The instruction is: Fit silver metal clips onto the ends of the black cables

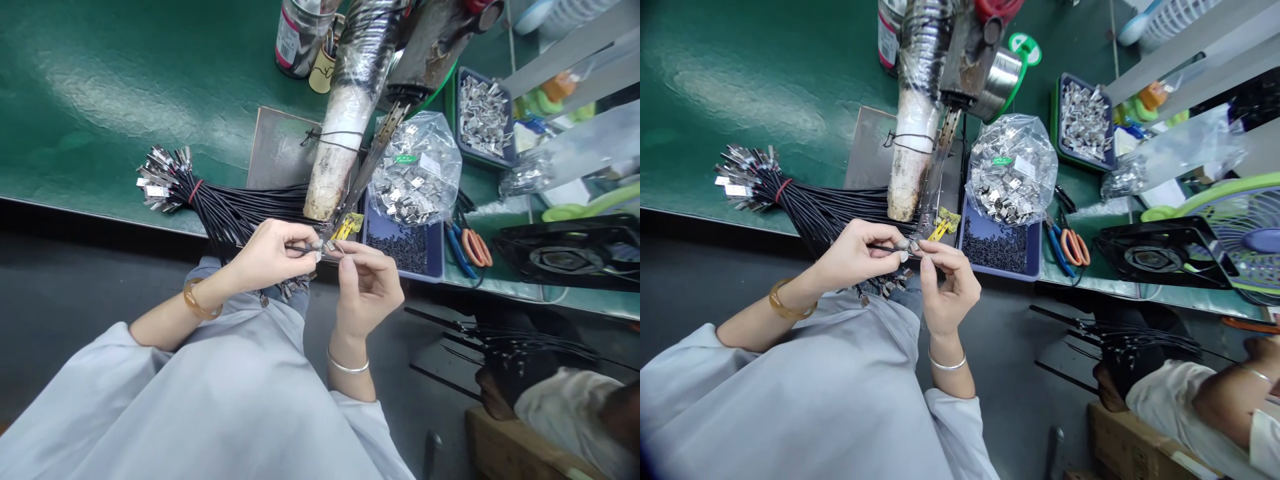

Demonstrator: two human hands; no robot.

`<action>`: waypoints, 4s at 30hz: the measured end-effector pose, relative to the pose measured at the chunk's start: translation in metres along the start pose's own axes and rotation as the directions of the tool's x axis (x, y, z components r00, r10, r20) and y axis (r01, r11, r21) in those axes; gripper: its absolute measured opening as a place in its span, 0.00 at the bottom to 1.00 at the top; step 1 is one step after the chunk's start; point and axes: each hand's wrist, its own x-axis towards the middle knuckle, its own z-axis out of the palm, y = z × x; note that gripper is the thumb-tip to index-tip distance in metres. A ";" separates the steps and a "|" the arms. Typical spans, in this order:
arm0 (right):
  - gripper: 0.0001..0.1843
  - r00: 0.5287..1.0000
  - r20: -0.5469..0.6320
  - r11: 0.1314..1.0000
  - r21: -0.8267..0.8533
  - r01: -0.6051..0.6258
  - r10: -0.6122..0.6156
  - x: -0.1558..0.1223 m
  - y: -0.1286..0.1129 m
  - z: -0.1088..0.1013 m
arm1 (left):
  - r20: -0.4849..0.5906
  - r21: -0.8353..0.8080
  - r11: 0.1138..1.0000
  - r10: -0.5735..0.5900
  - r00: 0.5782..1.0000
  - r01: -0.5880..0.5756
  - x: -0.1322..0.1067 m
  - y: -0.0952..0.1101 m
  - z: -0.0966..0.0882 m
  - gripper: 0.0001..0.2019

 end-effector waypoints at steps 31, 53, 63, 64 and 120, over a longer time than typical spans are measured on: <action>0.08 0.944 0.043 0.904 -0.275 0.327 -0.328 0.010 0.013 0.001 | -0.327 0.181 0.978 0.162 0.931 -0.107 0.002 0.000 0.020 0.09; 0.08 0.931 0.030 0.885 -0.302 0.356 -0.364 0.015 0.011 0.001 | -0.362 0.198 0.969 0.211 0.908 -0.146 0.002 0.002 0.023 0.10; 0.09 0.918 0.054 0.874 -0.287 0.392 -0.394 0.010 0.015 -0.001 | -0.310 0.149 0.984 0.143 0.940 -0.101 0.000 0.002 0.020 0.09; 0.09 0.918 0.051 0.876 -0.284 0.391 -0.393 0.009 0.014 -0.001 | -0.303 0.153 0.983 0.149 0.941 -0.106 -0.001 0.002 0.019 0.09; 0.08 0.973 0.226 0.989 -0.147 0.000 0.034 0.033 -0.013 -0.015 | -0.244 -0.048 0.999 -0.035 0.969 0.024 0.007 0.013 0.012 0.11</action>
